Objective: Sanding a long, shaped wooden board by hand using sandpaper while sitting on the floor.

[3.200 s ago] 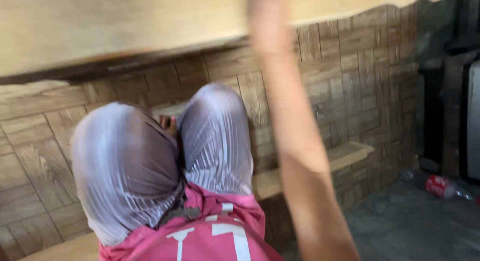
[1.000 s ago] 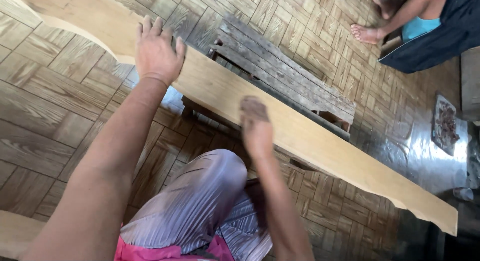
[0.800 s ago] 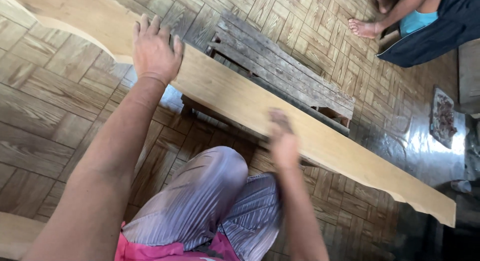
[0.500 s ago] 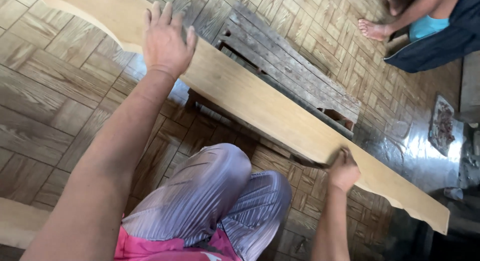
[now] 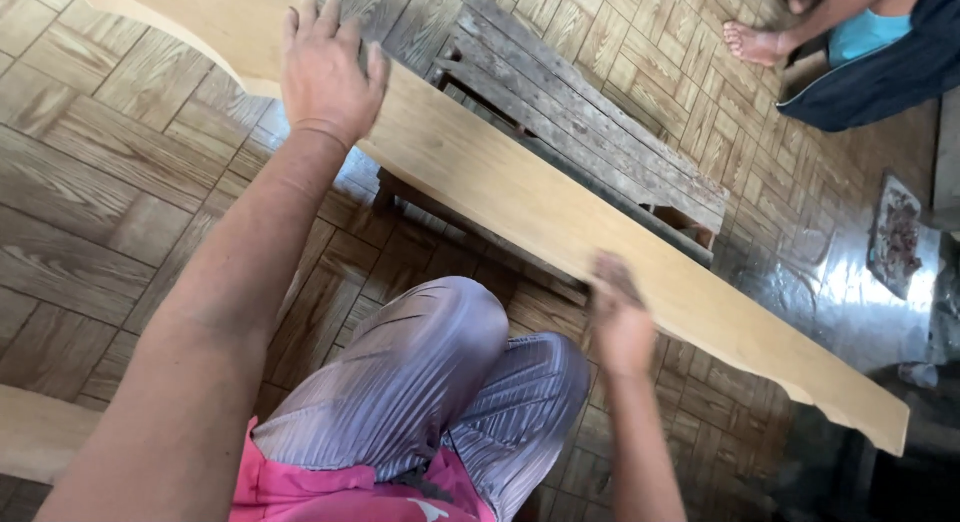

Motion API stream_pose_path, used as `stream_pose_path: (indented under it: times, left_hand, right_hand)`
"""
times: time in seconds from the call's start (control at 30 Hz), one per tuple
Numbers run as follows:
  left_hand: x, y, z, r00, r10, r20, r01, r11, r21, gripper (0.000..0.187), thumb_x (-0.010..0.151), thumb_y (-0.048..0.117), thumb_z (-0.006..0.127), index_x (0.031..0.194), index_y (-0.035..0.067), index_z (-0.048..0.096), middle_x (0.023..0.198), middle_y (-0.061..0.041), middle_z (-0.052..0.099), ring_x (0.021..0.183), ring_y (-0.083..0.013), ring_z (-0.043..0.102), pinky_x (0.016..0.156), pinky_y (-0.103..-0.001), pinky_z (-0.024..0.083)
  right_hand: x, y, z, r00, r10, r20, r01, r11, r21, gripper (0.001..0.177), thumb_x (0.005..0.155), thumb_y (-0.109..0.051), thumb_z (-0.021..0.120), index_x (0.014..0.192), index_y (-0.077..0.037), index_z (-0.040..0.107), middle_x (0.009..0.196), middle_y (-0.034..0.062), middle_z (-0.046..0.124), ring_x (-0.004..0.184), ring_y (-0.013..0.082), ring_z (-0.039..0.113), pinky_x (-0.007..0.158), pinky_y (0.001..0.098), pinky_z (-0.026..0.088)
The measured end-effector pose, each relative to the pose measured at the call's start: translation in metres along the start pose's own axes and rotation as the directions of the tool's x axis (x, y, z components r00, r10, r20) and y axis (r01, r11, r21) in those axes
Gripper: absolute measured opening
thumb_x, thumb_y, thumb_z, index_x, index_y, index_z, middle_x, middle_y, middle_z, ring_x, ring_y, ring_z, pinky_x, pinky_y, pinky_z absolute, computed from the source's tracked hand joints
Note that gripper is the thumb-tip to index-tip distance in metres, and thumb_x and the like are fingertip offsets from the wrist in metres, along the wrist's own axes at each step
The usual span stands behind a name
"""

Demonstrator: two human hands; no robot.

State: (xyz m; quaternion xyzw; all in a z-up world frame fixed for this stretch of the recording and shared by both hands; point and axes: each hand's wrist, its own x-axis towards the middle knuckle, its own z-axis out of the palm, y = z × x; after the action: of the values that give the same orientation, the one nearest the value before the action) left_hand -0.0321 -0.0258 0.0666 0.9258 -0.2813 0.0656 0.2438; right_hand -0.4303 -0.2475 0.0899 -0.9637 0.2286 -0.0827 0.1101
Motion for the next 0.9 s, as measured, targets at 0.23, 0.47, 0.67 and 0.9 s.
stream_pose_path:
  times: [0.23, 0.47, 0.67, 0.9]
  left_hand:
    - [0.005, 0.001, 0.003, 1.0, -0.003, 0.021, 0.003, 1.0, 0.028, 0.057, 0.112, 0.045, 0.035, 0.138, 0.002, 0.062, 0.15, -0.027, 0.053, 0.144, -0.0406, 0.039, 0.119, -0.058, 0.019]
    - [0.005, 0.001, 0.002, 1.0, 0.0, -0.011, 0.001, 0.999, 0.047, 0.053, 0.112, 0.042, 0.035, 0.134, 0.004, 0.064, 0.145, -0.024, 0.058, 0.141, -0.0384, 0.045, 0.118, -0.058, 0.023]
    - [0.004, -0.001, 0.003, 1.0, 0.003, -0.013, -0.003, 1.0, 0.005, 0.049, 0.111, 0.036, 0.037, 0.128, 0.001, 0.068, 0.149, -0.028, 0.055, 0.144, -0.0442, 0.039, 0.119, -0.057, 0.025]
    - [0.0, -0.003, 0.006, 0.999, 0.015, -0.032, -0.013, 0.999, 0.042, 0.047, 0.11, 0.034, 0.04, 0.126, 0.0, 0.068, 0.139, -0.023, 0.061, 0.137, -0.0415, 0.045, 0.117, -0.057, 0.028]
  right_hand:
    - [-0.016, 0.043, -0.007, 0.983, 0.131, -0.125, -0.136, 0.99, -0.027, 0.033, 0.109, -0.019, 0.055, 0.131, 0.001, 0.069, 0.139, 0.0191, 0.065, 0.132, 0.0314, 0.061, 0.12, 0.0375, 0.041]
    - [0.078, -0.089, 0.057, 0.943, -0.31, -0.118, 0.325, 0.935, 0.142, 0.037, 0.111, -0.021, 0.042, 0.133, -0.007, 0.068, 0.139, 0.0187, 0.066, 0.135, 0.0361, 0.058, 0.123, 0.0478, 0.038]
    - [0.13, -0.135, 0.079, 0.89, -0.445, -0.093, 0.455, 0.87, 0.188, 0.033, 0.093, -0.001, 0.073, 0.126, -0.001, 0.072, 0.135, 0.0129, 0.068, 0.134, 0.0326, 0.058, 0.118, 0.0422, 0.046]
    - [0.047, 0.023, 0.029, 0.993, -0.106, -0.052, 0.114, 0.976, 0.187, 0.044, 0.109, -0.023, 0.036, 0.143, -0.007, 0.059, 0.15, 0.0134, 0.057, 0.133, 0.0273, 0.057, 0.108, 0.0389, 0.042]
